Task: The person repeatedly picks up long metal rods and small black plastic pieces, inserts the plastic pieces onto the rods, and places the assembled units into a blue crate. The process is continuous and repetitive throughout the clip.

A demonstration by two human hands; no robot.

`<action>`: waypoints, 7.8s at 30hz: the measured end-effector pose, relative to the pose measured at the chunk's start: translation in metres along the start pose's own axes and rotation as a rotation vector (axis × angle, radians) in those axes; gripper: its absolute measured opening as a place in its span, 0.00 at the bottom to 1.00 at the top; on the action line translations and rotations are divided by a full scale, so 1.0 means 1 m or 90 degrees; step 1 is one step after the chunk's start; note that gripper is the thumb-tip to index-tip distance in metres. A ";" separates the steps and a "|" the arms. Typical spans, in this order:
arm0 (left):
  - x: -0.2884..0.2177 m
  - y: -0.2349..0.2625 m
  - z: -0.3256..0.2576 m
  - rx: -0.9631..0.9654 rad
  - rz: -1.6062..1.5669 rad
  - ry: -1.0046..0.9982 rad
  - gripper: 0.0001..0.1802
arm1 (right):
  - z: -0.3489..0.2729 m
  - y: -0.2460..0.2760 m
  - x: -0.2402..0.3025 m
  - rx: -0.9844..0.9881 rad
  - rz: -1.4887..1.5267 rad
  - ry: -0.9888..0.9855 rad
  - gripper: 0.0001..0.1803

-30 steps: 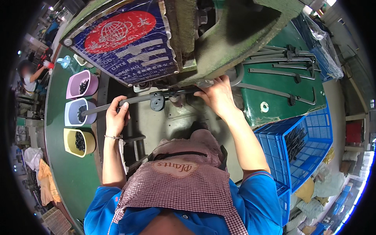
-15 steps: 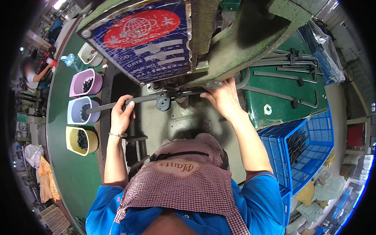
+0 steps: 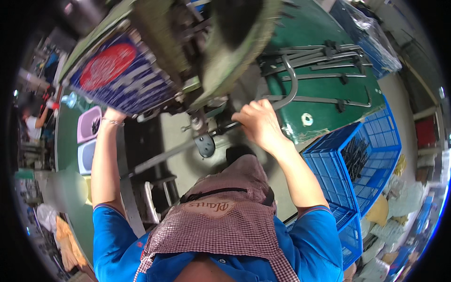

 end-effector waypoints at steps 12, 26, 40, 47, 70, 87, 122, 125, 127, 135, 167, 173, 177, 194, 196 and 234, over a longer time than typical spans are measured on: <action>0.083 -0.108 0.174 0.025 0.329 -0.055 0.11 | -0.183 0.123 -0.197 0.035 -0.013 -0.210 0.15; 0.090 -0.108 0.185 -0.141 0.308 -0.046 0.11 | -0.288 0.203 -0.480 0.348 0.213 -0.620 0.30; 0.036 -0.104 0.162 -0.157 0.207 -0.027 0.05 | -0.222 0.191 -0.541 0.306 -0.389 -0.311 0.11; 0.043 -0.093 0.165 -0.212 0.082 -0.052 0.05 | -0.255 0.197 -0.549 0.234 -0.299 -0.283 0.07; -0.011 -0.146 -0.075 -0.208 -0.638 0.279 0.04 | -0.092 0.204 -0.291 0.199 -0.128 0.084 0.13; -0.024 -0.131 -0.178 -0.207 0.243 0.365 0.27 | 0.010 -0.010 -0.042 0.198 0.039 0.160 0.15; -0.028 -0.140 -0.132 -0.032 -0.748 0.061 0.48 | 0.078 -0.037 0.093 -0.050 0.489 0.099 0.18; -0.027 -0.145 -0.132 -0.040 -0.698 0.049 0.48 | 0.078 -0.057 0.088 -0.032 0.568 0.067 0.19; -0.027 -0.146 -0.134 -0.033 -0.759 0.058 0.47 | 0.073 -0.066 0.083 -0.018 0.623 0.071 0.18; 0.016 -0.143 -0.147 -0.114 -0.600 0.145 0.15 | 0.041 -0.079 0.040 0.047 1.030 -0.258 0.19; 0.052 -0.090 -0.106 -0.195 -0.029 0.068 0.17 | 0.079 -0.072 0.025 0.057 0.139 -0.064 0.20; 0.069 -0.086 -0.102 -0.240 -0.060 0.047 0.20 | 0.069 -0.062 0.017 0.090 0.097 -0.101 0.27; 0.070 -0.086 -0.101 -0.236 -0.074 0.038 0.20 | 0.041 -0.037 -0.007 0.033 -0.074 -0.036 0.30; 0.067 -0.085 -0.105 -0.223 -0.083 0.066 0.18 | 0.035 -0.023 -0.012 0.053 -0.066 -0.029 0.21; 0.065 -0.084 -0.105 -0.217 -0.078 0.075 0.18 | 0.036 -0.025 -0.015 0.082 -0.016 -0.066 0.20; 0.048 -0.119 0.142 0.003 0.337 -0.142 0.07 | -0.239 0.167 -0.241 0.128 -0.036 -0.323 0.17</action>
Point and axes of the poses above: each hand's wrist, its own z-axis towards the middle knuckle, its own y-axis out of the back of the hand, x = y × z, the point moved 7 cm from there along z, towards the middle knuckle, and after that the axes turned 5 degrees about y, right-handed, at the moved point
